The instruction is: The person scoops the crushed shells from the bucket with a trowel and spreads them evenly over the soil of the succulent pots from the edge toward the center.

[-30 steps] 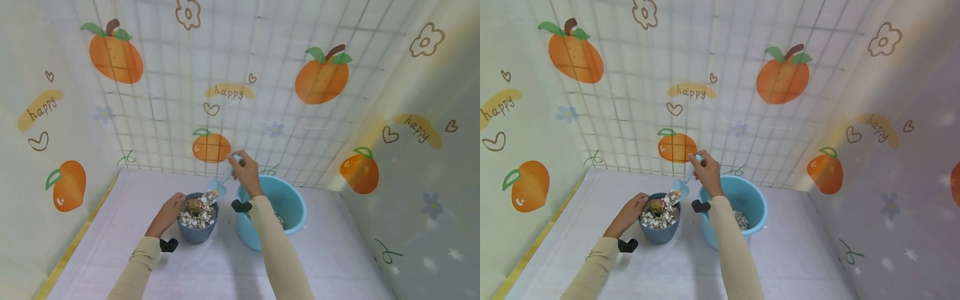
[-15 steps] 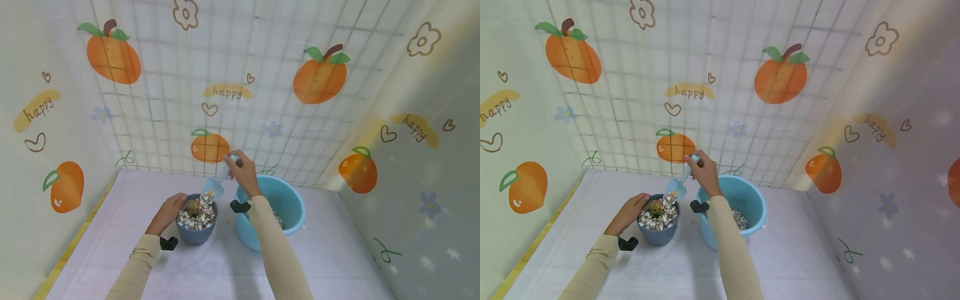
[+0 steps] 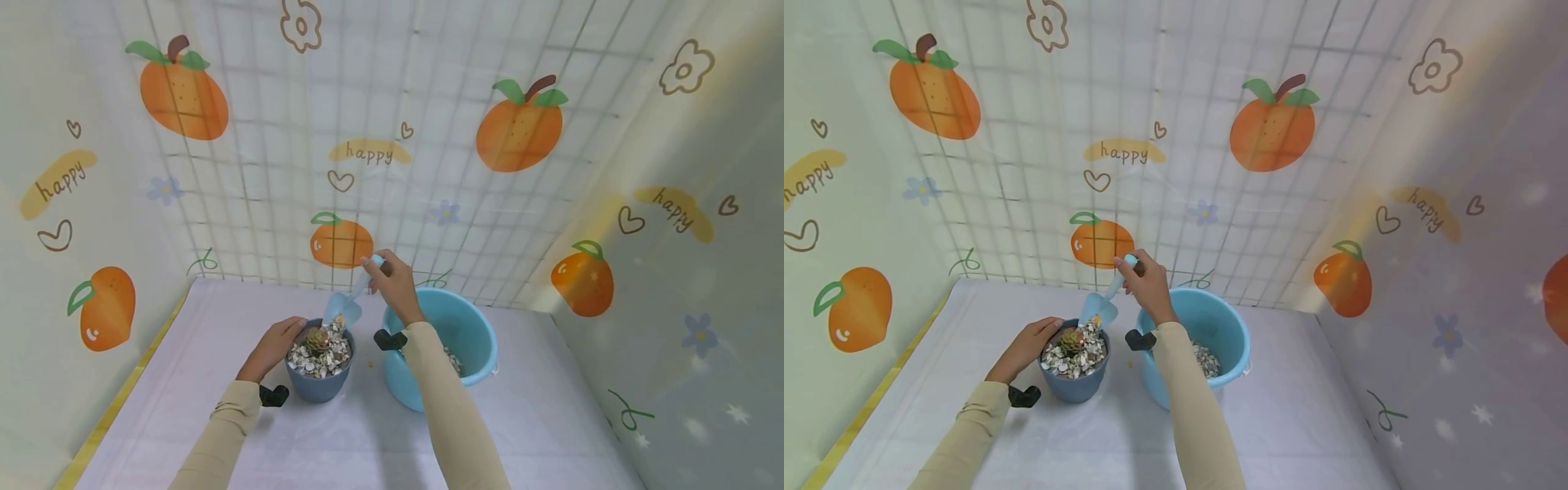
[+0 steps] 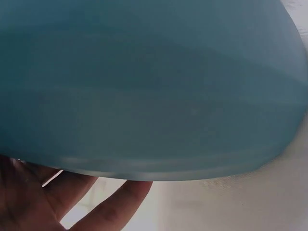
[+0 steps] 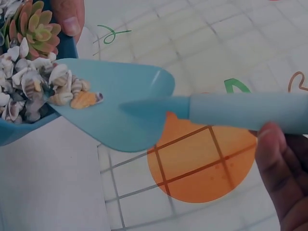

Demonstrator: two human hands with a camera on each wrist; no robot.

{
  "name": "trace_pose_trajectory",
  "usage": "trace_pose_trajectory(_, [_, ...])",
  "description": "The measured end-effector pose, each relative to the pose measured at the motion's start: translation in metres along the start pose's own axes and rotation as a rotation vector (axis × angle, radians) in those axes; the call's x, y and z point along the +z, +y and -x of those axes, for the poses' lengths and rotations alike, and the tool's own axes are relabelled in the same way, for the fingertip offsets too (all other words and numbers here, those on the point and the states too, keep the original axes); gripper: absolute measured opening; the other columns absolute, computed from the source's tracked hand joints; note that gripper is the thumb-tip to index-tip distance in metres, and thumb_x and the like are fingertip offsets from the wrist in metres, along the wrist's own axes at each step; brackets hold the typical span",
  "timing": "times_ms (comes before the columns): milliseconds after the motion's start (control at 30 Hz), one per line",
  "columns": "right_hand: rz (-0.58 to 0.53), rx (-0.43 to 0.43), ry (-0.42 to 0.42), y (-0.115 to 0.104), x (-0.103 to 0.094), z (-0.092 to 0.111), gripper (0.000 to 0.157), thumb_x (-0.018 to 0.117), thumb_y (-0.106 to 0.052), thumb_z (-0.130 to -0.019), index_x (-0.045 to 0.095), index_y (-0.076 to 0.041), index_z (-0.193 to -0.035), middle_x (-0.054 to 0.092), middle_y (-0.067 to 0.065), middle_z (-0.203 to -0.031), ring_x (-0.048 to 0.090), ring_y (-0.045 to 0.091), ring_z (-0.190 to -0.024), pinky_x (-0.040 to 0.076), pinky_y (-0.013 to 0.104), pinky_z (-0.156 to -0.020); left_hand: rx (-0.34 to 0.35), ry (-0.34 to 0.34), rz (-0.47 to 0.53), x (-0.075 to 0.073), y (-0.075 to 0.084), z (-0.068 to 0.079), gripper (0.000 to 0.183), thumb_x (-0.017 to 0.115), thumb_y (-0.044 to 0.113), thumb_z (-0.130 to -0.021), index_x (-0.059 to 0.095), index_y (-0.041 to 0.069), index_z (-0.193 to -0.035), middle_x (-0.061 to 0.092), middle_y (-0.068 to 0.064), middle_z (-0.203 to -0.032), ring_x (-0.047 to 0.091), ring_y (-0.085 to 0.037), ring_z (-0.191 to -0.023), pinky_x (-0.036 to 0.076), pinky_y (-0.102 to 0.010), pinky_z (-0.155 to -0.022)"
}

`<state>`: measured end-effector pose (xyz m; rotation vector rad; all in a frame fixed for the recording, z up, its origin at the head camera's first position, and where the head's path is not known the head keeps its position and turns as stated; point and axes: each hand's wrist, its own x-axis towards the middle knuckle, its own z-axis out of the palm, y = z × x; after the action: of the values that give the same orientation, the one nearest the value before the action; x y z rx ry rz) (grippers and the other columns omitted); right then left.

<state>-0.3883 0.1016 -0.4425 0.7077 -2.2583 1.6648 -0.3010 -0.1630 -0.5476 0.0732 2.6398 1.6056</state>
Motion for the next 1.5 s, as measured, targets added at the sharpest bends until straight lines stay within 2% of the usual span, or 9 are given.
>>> trace_pose_trajectory(233, [-0.012, -0.026, -0.016, -0.005, 0.000, 0.002, 0.029, 0.067, -0.043, -0.104, 0.069, -0.017, -0.116, 0.066, 0.010, -0.075, 0.063, 0.029, -0.065, 0.054, 0.053, -0.068, -0.013, -0.002, 0.022, -0.002, 0.004, 0.001, 0.048, 0.043, 0.036, -0.114, 0.061, 0.004, -0.146, 0.063, -0.019, -0.140, 0.054, -0.041, -0.134, 0.039, -0.059, -0.110])
trace_pose_trajectory(400, [0.008, -0.062, -0.010, -0.005, 0.001, 0.002, 0.034, 0.066, -0.046, -0.104, 0.069, -0.015, -0.118, 0.065, 0.006, -0.071, 0.063, 0.026, -0.063, 0.054, 0.049, -0.065, -0.035, -0.008, 0.033, -0.002, 0.003, 0.002, 0.053, 0.044, 0.040, -0.114, 0.058, 0.002, -0.148, 0.060, -0.020, -0.143, 0.051, -0.043, -0.136, 0.038, -0.060, -0.111])
trace_pose_trajectory(567, [-0.007, -0.092, 0.018, -0.006, 0.005, 0.000, 0.027, 0.068, -0.042, -0.104, 0.070, -0.017, -0.114, 0.066, 0.006, -0.072, 0.063, 0.025, -0.062, 0.054, 0.050, -0.062, -0.081, 0.016, 0.059, -0.004, -0.001, 0.001, 0.058, 0.047, 0.047, -0.111, 0.059, 0.004, -0.148, 0.059, -0.020, -0.145, 0.051, -0.042, -0.136, 0.038, -0.060, -0.111])
trace_pose_trajectory(767, [-0.027, -0.113, 0.062, -0.008, 0.006, -0.002, 0.018, 0.070, -0.032, -0.104, 0.069, -0.016, -0.110, 0.069, 0.008, -0.077, 0.063, 0.027, -0.063, 0.055, 0.041, -0.061, -0.091, 0.041, 0.083, -0.007, 0.001, 0.002, 0.059, 0.048, 0.049, -0.110, 0.061, 0.005, -0.146, 0.061, -0.019, -0.143, 0.053, -0.041, -0.135, 0.040, -0.059, -0.110])
trace_pose_trajectory(1000, [-0.062, -0.144, 0.107, -0.010, 0.006, -0.003, 0.013, 0.069, -0.018, -0.104, 0.068, -0.006, -0.110, 0.070, 0.020, -0.084, 0.061, 0.044, -0.066, 0.053, 0.062, -0.063, -0.096, 0.045, 0.092, -0.005, 0.003, 0.003, 0.058, 0.049, 0.050, -0.110, 0.064, 0.006, -0.144, 0.062, -0.018, -0.142, 0.053, -0.041, -0.135, 0.039, -0.059, -0.110])
trace_pose_trajectory(1133, [-0.070, -0.156, 0.124, -0.022, 0.003, -0.001, 0.011, 0.066, -0.011, -0.105, 0.067, 0.000, -0.109, 0.067, 0.026, -0.083, 0.060, 0.047, -0.066, 0.054, 0.053, -0.061, -0.068, 0.046, 0.086, -0.003, 0.002, 0.001, 0.054, 0.048, 0.046, -0.111, 0.064, 0.005, -0.143, 0.062, -0.018, -0.141, 0.054, -0.041, -0.134, 0.040, -0.059, -0.110])
trace_pose_trajectory(1233, [-0.082, -0.155, 0.163, -0.034, -0.003, 0.001, 0.011, 0.065, -0.010, -0.106, 0.067, 0.000, -0.108, 0.065, 0.025, -0.078, 0.060, 0.042, -0.064, 0.054, 0.041, -0.059, -0.036, 0.048, 0.079, 0.000, 0.002, -0.001, 0.052, 0.049, 0.046, -0.111, 0.064, 0.008, -0.143, 0.064, -0.018, -0.138, 0.059, -0.039, -0.127, 0.045, -0.059, -0.104])
trace_pose_trajectory(1367, [-0.102, -0.149, 0.223, -0.045, -0.017, 0.000, 0.012, 0.064, -0.011, -0.106, 0.066, 0.001, -0.106, 0.062, 0.026, -0.076, 0.060, 0.042, -0.063, 0.055, 0.043, -0.059, 0.003, 0.076, 0.060, 0.002, 0.011, -0.004, 0.056, 0.052, 0.055, -0.107, 0.061, 0.014, -0.145, 0.064, -0.017, -0.138, 0.060, -0.038, -0.126, 0.047, -0.059, -0.100])
trace_pose_trajectory(1500, [-0.067, -0.165, 0.265, -0.054, -0.035, -0.004, 0.016, 0.063, -0.012, -0.107, 0.066, 0.004, -0.108, 0.062, 0.030, -0.078, 0.060, 0.046, -0.065, 0.056, 0.050, -0.060, 0.057, 0.085, 0.065, -0.001, 0.037, -0.001, 0.061, 0.055, 0.059, -0.105, 0.053, 0.020, -0.152, 0.055, -0.016, -0.150, 0.050, -0.039, -0.138, 0.041, -0.063, -0.106])
